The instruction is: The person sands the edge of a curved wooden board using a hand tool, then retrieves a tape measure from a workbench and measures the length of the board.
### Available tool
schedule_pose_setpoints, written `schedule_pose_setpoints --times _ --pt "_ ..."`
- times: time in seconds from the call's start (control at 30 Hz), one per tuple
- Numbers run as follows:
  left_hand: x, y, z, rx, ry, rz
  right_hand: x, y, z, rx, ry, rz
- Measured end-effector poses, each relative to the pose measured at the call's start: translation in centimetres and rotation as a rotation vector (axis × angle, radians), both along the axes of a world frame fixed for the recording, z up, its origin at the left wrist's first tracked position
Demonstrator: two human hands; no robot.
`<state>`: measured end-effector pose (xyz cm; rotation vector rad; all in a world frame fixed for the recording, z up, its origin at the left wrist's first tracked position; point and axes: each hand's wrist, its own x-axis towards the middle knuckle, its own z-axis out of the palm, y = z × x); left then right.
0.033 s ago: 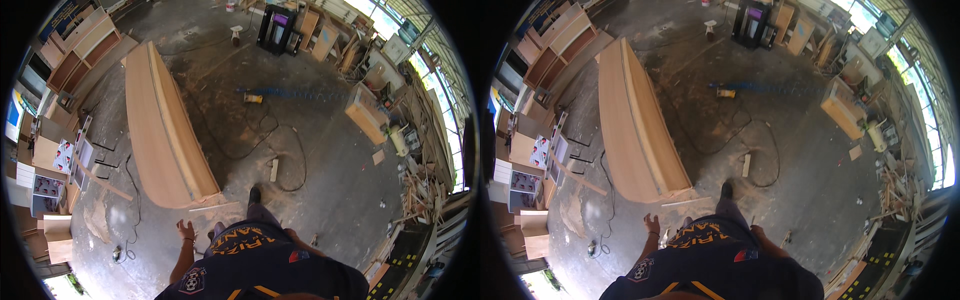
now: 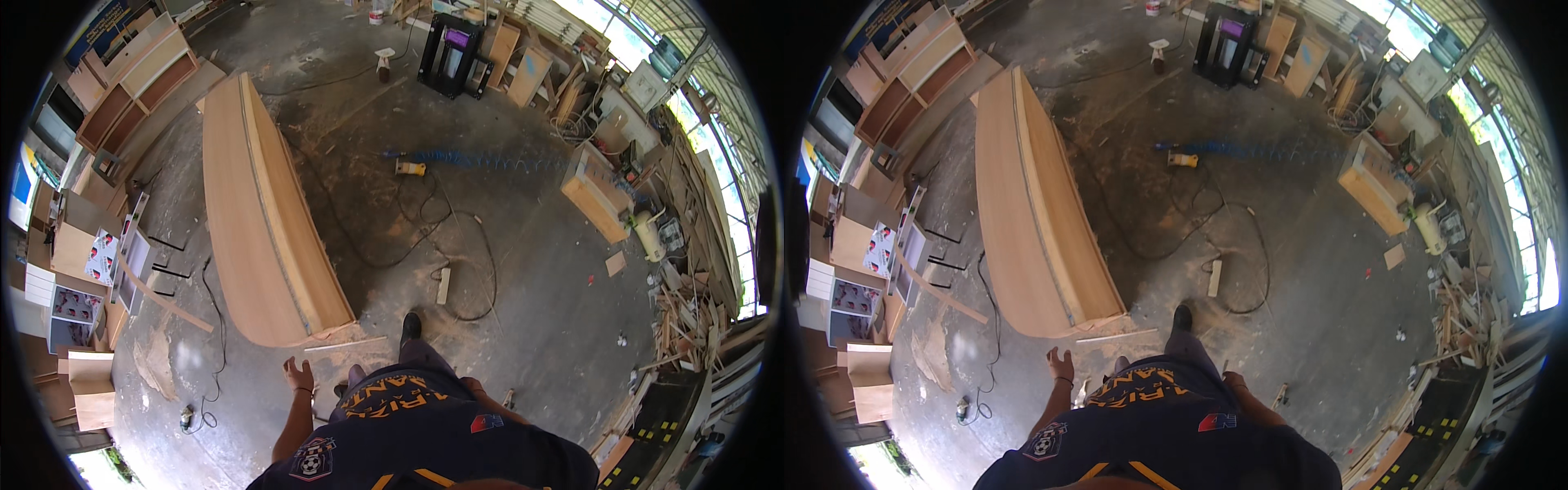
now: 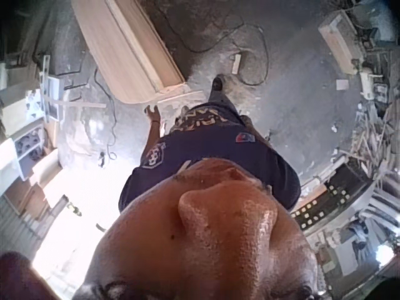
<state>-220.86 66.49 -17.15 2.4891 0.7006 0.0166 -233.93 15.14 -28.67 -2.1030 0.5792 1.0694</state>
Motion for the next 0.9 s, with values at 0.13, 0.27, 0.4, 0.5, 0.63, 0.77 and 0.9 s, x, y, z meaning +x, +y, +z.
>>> schedule_pose_setpoints --times 0.13,0.27,0.4,0.5,0.63,0.77,0.9 --pt "7.4 -3.4 2.2 0.009 0.029 0.064 7.2 -1.8 8.5 -0.182 -0.135 -0.054" --pt "12.1 -5.8 2.9 -0.010 0.194 0.113 10.3 -5.4 10.6 -0.267 -0.270 -0.107" --pt "13.6 -6.2 3.4 0.021 0.331 0.157 11.0 -5.0 10.6 -0.246 -0.199 -0.190" --pt "14.2 -6.7 3.4 0.073 0.367 0.225 10.9 -5.9 6.3 -0.136 -0.098 -0.064" --pt "15.9 -8.7 4.9 0.101 0.402 0.335 10.1 -8.1 0.9 -0.029 -0.087 -0.025" --pt "17.6 -7.9 4.4 0.282 0.224 0.248 18.9 -6.7 2.7 -0.169 -0.171 0.132" --pt "24.2 -10.2 6.2 0.213 0.091 0.120 31.1 -6.8 4.1 -0.195 -0.289 0.287"
